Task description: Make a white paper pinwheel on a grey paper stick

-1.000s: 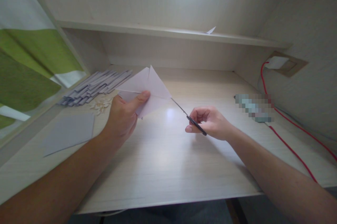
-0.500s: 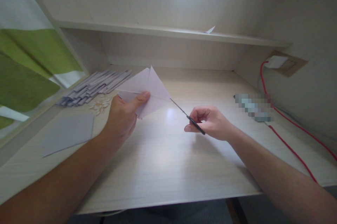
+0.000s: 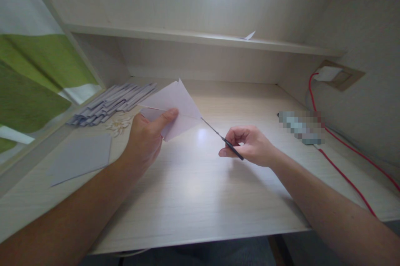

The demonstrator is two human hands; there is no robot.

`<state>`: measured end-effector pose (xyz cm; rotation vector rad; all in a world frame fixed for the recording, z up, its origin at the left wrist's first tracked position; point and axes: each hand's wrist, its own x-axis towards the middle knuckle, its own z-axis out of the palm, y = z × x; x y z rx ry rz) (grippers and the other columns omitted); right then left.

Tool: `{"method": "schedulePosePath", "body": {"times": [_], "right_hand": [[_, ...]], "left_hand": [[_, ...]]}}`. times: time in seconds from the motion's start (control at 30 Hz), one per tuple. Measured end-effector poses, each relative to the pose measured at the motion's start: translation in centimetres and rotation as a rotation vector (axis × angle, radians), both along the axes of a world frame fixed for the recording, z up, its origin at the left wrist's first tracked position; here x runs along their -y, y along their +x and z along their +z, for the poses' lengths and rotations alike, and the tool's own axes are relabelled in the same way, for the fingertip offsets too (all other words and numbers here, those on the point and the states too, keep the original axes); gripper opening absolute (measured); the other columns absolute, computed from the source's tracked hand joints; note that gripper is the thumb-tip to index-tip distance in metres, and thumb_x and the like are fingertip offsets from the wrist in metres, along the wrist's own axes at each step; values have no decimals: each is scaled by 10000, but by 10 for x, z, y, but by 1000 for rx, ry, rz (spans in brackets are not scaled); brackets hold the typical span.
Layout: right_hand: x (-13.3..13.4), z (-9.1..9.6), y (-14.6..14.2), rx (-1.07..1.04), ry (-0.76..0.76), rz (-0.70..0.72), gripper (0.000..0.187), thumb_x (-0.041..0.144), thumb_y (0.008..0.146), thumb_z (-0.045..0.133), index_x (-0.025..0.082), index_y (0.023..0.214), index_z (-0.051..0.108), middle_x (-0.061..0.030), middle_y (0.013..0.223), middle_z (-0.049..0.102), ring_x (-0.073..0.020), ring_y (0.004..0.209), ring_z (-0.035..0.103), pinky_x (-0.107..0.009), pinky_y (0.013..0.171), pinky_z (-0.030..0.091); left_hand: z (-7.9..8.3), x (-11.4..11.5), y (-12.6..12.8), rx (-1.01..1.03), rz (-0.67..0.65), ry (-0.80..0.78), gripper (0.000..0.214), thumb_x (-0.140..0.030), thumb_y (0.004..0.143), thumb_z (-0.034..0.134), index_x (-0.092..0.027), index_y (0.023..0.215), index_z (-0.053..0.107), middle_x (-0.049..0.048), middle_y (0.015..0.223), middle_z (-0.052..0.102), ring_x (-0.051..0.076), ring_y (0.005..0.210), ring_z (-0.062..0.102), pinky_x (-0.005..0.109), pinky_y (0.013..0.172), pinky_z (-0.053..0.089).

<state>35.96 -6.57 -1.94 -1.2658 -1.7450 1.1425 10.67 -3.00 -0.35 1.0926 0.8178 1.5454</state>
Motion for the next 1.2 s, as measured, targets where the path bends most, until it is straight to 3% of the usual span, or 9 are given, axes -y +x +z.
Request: {"method": "schedulePosePath", "body": {"times": [0.3,0.67,0.73,0.83,0.97,1.07,1.2], "right_hand": [[-2,-2,-1,-25,14,-2,434,415,626,930,167,620,574,38,570,521,-91,541,422,-246,486,299],[-3,-4,1,15,-31,15,432,444,639,915,176,658,578,34,605,550,-102,560,468,-246,500,333],[-7,-8,3,59,-40,-38,464,465,615,921,191,711,559,42,627,564,-104,560,480,-239,492,329],[-15,-12,10,289,55,-241,503,490,585,921,211,745,535,52,648,574,-109,560,474,-238,481,298],[-23,-15,20,581,118,-304,306,388,679,836,202,659,594,18,622,606,-137,580,493,-261,503,292],[-26,-16,26,581,92,-267,166,304,688,792,197,641,674,-9,619,653,-153,578,533,-272,517,315],[-29,-18,29,480,122,-266,118,287,707,771,183,667,732,-39,646,691,-168,598,566,-280,547,343]], "left_hand": [[-4,-4,0,22,-10,29,245,-243,736,855,-191,961,773,20,967,787,178,856,720,242,732,569],[-4,-3,0,13,-7,48,287,-246,747,853,-202,1019,772,35,1018,789,208,951,723,283,833,560],[-5,-4,-1,-1,0,67,253,-249,761,842,-192,997,772,37,1034,786,198,955,717,278,838,556],[-9,-7,-3,-77,3,55,194,-274,772,831,-189,936,776,29,986,782,178,861,710,267,767,559],[-17,-8,-7,-228,-52,-19,161,-322,767,821,-179,814,763,20,839,754,168,731,682,257,660,534],[-20,-8,-7,-336,-95,-79,207,-353,752,814,-163,808,751,28,809,744,164,683,663,258,617,510],[-20,-8,-3,-446,-126,-159,263,-370,685,824,-144,797,751,34,751,741,167,627,646,250,554,465]]}}
